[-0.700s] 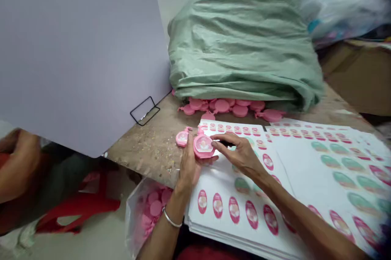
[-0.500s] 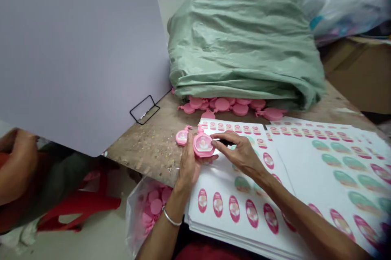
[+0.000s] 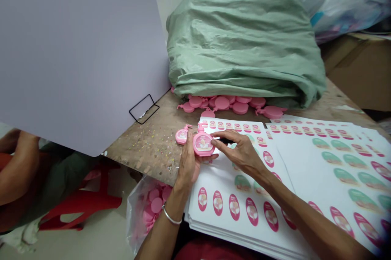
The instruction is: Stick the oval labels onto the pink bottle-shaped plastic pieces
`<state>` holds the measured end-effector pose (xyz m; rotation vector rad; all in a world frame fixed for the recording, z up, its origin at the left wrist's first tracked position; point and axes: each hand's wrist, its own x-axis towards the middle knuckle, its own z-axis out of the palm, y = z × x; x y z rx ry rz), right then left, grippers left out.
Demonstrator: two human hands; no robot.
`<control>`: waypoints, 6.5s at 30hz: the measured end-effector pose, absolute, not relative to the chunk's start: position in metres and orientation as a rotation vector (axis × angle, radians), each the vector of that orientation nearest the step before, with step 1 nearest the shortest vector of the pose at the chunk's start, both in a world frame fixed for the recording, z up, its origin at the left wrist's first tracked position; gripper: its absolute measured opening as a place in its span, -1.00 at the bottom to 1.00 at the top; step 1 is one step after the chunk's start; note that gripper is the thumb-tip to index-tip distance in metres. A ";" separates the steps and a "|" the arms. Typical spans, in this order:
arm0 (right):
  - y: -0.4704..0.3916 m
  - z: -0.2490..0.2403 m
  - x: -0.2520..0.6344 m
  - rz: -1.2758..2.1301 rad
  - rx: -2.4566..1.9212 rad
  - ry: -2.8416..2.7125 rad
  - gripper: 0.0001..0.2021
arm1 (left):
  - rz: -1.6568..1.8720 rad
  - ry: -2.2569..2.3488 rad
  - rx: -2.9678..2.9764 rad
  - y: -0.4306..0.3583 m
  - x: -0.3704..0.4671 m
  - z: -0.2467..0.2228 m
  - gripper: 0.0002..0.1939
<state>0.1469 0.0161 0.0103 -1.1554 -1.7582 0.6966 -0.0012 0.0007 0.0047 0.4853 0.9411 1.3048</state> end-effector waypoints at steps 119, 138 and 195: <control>0.017 -0.053 0.190 -0.039 -1.644 -2.039 -0.87 | 1.209 1.117 0.781 0.024 0.014 -0.041 -0.50; 0.018 -0.056 0.190 0.098 -1.611 -1.998 -0.85 | 1.212 1.182 0.794 0.023 0.011 -0.056 -0.47; 0.008 0.003 0.174 0.824 -1.252 -1.698 -0.74 | 1.082 0.902 0.681 0.002 0.010 -0.002 -0.44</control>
